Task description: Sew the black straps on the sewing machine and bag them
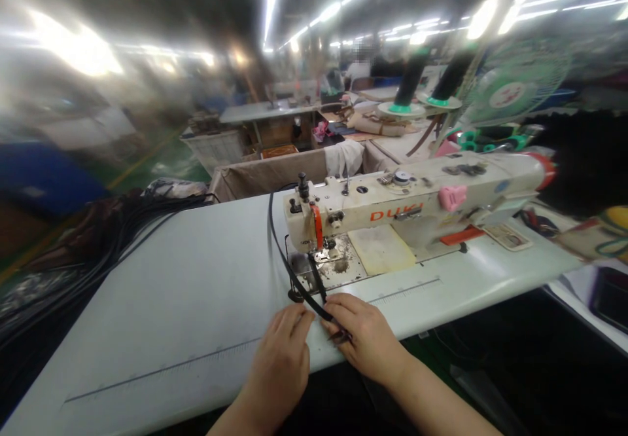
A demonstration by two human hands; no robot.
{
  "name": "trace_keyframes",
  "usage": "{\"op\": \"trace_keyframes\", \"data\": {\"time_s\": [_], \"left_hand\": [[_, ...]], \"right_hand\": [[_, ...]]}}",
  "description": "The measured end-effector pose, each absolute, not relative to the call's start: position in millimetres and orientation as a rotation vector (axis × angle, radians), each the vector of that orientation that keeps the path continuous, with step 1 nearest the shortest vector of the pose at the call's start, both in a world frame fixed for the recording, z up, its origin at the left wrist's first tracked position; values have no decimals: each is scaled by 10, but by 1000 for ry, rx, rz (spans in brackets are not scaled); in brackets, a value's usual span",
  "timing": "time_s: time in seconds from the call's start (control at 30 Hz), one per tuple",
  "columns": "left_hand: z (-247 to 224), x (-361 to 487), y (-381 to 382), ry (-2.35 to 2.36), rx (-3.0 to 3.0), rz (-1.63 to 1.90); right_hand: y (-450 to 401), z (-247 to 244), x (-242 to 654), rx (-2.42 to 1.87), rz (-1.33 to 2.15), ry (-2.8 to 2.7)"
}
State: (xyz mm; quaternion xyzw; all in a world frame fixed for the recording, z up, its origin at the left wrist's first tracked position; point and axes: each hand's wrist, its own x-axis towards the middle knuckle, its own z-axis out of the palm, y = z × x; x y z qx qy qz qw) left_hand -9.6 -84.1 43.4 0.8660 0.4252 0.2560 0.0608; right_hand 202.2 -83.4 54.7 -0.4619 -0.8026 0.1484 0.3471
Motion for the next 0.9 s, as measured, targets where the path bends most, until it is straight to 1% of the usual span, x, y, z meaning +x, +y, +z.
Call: {"op": "trace_keyframes", "data": {"time_s": [0.07,0.17,0.3,0.43,0.57,0.7,0.8,0.9], "left_hand": [[313,-4,-707,1256,2547,688],[176,144,-515,1193,2588,669],[67,263,-406,1199,2831,726],[39,273,-405,1147,3031,856],[20,201,-430,1066,3089,905],[-165,67,-362,980,3065,824],[-346,1,-261,833,3054,884],[-408,-8,-217,797,3049,961]], "right_hand": [[-870,564,2012,-1215,390,-2112],[-935,593,2013,-1229,433,-2112],[-1045,617,2150,-1220,440,-1987],[-1201,511,2534,-1330,363,-1791],[-1447,295,3044,-1600,332,-1394],[-1755,86,3605,-1864,202,-968],[-2001,-42,4045,-1975,111,-711],[-2230,-171,4402,-2022,105,-435]]}}
